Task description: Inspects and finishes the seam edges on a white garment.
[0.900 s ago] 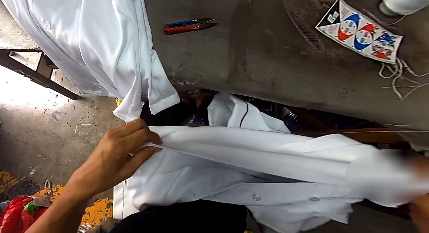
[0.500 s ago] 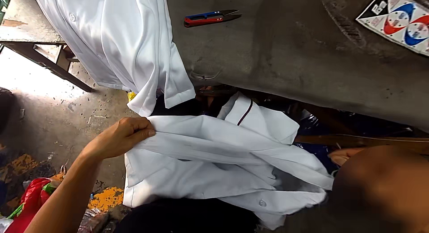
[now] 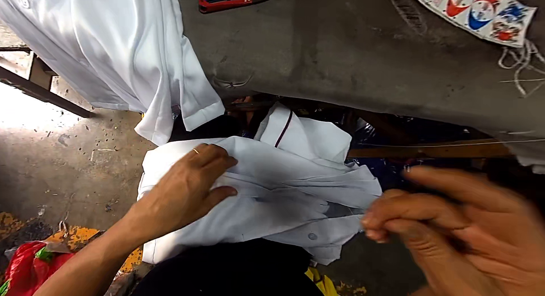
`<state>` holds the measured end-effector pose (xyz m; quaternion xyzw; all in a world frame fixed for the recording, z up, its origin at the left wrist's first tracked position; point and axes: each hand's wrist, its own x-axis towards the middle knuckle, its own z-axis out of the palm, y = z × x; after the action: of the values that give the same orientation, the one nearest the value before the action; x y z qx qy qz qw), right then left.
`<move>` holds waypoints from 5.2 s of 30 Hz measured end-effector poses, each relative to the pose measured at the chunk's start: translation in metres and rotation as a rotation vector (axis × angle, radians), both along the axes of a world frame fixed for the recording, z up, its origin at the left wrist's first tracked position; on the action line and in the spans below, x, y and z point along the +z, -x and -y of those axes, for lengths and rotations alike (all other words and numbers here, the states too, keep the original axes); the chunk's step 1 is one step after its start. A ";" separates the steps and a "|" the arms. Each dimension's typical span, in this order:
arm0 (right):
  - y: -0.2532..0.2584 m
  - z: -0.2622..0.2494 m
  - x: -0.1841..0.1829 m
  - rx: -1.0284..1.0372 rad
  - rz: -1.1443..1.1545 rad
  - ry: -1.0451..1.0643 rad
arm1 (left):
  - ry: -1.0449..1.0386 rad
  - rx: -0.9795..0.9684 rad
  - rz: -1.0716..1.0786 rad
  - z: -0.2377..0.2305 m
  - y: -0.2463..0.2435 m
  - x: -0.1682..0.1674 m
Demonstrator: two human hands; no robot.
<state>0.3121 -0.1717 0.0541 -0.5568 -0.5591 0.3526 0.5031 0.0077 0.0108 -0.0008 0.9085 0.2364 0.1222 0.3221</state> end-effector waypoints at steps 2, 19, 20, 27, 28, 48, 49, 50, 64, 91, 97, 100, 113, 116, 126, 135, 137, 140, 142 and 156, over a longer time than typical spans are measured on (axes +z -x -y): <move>0.022 -0.004 -0.007 0.133 -0.080 0.024 | -0.021 -0.067 -0.053 0.005 -0.012 -0.014; -0.004 -0.071 -0.067 0.126 -0.705 0.314 | 1.021 0.087 0.109 -0.034 -0.012 -0.018; -0.002 -0.070 -0.068 0.124 -0.682 0.304 | 0.996 0.064 0.119 -0.033 -0.011 -0.019; 0.015 -0.059 -0.071 0.188 -0.366 0.089 | 0.852 0.101 0.171 -0.018 -0.010 -0.014; 0.024 -0.056 -0.067 0.183 -0.327 0.072 | 0.826 0.111 0.188 -0.016 -0.009 -0.013; 0.107 -0.058 -0.081 -0.060 -0.072 -0.046 | 0.750 0.155 0.332 0.000 -0.001 -0.008; 0.108 -0.058 -0.081 -0.063 -0.070 -0.044 | 0.755 0.154 0.333 0.000 -0.001 -0.007; 0.108 -0.058 -0.081 -0.065 -0.066 -0.043 | 0.762 0.151 0.335 0.000 -0.001 -0.007; 0.106 -0.059 -0.078 -0.062 -0.021 -0.026 | 0.790 0.127 0.352 0.000 -0.001 -0.007; 0.103 -0.060 -0.067 0.004 0.029 -0.062 | 1.062 -0.069 0.393 -0.010 0.000 -0.013; 0.105 -0.059 -0.064 0.000 0.040 -0.058 | 1.082 -0.078 0.395 -0.009 -0.001 -0.012; 0.106 -0.060 -0.063 -0.010 0.033 -0.044 | 1.088 -0.074 0.407 -0.008 -0.001 -0.012; 0.099 -0.068 -0.051 0.010 0.010 0.009 | 1.085 0.000 0.500 -0.002 -0.006 -0.016; 0.101 -0.065 -0.039 -0.116 0.337 -0.107 | 1.015 0.064 0.475 0.000 -0.007 -0.013; 0.113 -0.071 -0.043 -0.103 0.390 -0.130 | 0.929 0.163 0.495 0.007 -0.011 -0.006; 0.114 -0.067 -0.037 -0.091 0.399 -0.099 | 0.919 0.161 0.511 0.008 -0.014 -0.004; 0.112 -0.069 -0.037 -0.074 0.388 -0.098 | 0.904 0.172 0.518 0.009 -0.014 -0.004; 0.109 -0.074 -0.040 -0.045 0.396 -0.091 | 0.869 0.186 0.502 0.010 -0.014 -0.003; 0.109 -0.076 -0.042 -0.035 0.419 -0.081 | 0.836 0.186 0.481 0.012 -0.014 -0.002; 0.025 -0.080 0.020 0.039 -0.444 -0.194 | 0.866 0.128 0.411 -0.001 -0.006 0.001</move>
<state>0.2875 -0.0921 0.0740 -0.4040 -0.4767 0.4206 0.6577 0.0133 0.0115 0.0004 0.6316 0.2524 0.2091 0.7026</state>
